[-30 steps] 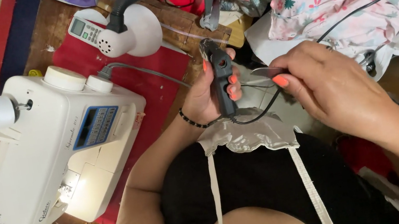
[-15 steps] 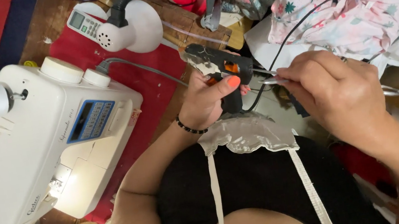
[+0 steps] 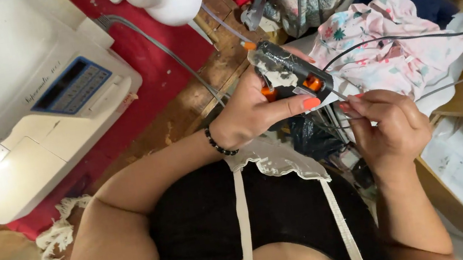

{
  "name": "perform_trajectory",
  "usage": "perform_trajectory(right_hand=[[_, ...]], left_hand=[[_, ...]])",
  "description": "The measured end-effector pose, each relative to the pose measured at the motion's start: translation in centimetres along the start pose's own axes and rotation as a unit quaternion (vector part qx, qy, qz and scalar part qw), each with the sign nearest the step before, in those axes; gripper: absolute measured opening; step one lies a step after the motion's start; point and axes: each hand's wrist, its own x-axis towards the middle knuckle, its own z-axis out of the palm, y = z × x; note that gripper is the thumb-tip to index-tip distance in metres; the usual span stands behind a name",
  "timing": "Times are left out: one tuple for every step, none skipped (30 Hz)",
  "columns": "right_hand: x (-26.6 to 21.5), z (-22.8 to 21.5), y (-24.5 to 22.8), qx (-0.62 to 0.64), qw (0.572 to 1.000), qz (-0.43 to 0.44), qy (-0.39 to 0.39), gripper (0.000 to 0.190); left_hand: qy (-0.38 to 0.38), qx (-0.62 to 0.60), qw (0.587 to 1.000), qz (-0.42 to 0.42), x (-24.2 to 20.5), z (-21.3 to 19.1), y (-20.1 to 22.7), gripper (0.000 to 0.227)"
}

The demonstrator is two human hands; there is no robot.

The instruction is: Using a hot glue gun to attach decorative lace trim to the edges of a fabric garment.

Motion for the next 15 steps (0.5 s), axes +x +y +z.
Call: perform_trajectory(right_hand=[[0.1, -0.2, -0.1, 0.0, 1.0, -0.004, -0.007, 0.023], [0.2, -0.2, -0.2, 0.018, 1.0, 0.004, -0.009, 0.022], [0.3, -0.3, -0.2, 0.035, 0.999, 0.013, -0.012, 0.02], [0.4, -0.3, -0.2, 0.035, 0.999, 0.01, -0.016, 0.02], [0.6, -0.3, -0.2, 0.022, 1.0, -0.003, -0.012, 0.022], [0.6, -0.4, -0.3, 0.008, 1.0, -0.014, -0.008, 0.023], [0.7, -0.5, -0.5, 0.008, 1.0, -0.015, -0.012, 0.023], [0.9, -0.4, -0.6, -0.002, 1.0, -0.017, -0.01, 0.023], [1.0, -0.4, -0.7, -0.013, 1.0, -0.018, -0.008, 0.024], [1.0, -0.5, -0.8, -0.012, 1.0, -0.019, -0.01, 0.024], [1.0, -0.6, -0.9, -0.017, 1.0, -0.013, -0.008, 0.023], [1.0, -0.7, -0.9, -0.021, 1.0, -0.009, -0.007, 0.023], [1.6, -0.6, -1.0, -0.02, 1.0, -0.011, -0.008, 0.023], [2.0, -0.8, -1.2, -0.019, 0.999, -0.019, -0.018, 0.021], [2.4, -0.9, -1.5, -0.018, 0.999, -0.028, -0.028, 0.019]], left_hand=[[0.005, -0.005, 1.0, 0.003, -0.1, 0.2, 0.2, 0.045], [0.013, -0.017, 1.0, -0.012, -0.1, 0.2, 0.5, 0.045], [0.02, -0.028, 0.999, -0.026, -0.1, 0.3, 0.8, 0.045], [0.024, -0.031, 0.999, -0.024, -0.1, 0.3, 0.7, 0.045], [0.025, -0.074, 0.996, -0.043, -0.1, 0.2, 0.6, 0.045], [0.025, -0.118, 0.991, -0.064, -0.2, 0.2, 0.5, 0.046], [0.027, -0.121, 0.99, -0.063, -0.3, 0.2, 0.1, 0.046], [0.033, -0.137, 0.988, -0.059, -0.3, 0.1, -0.2, 0.043], [0.038, -0.153, 0.986, -0.055, -0.3, 0.1, -0.5, 0.039], [0.039, -0.154, 0.986, -0.055, -0.3, 0.0, -0.5, 0.039], [0.036, -0.15, 0.987, -0.053, -0.3, -0.1, -0.5, 0.039], [0.033, -0.146, 0.987, -0.05, -0.3, -0.3, -0.5, 0.039], [0.035, -0.146, 0.987, -0.049, -0.1, -0.3, -0.3, 0.039], [0.024, -0.138, 0.989, -0.053, -0.1, -0.1, -0.2, 0.04], [0.014, -0.131, 0.99, -0.057, -0.1, 0.0, 0.0, 0.042]])
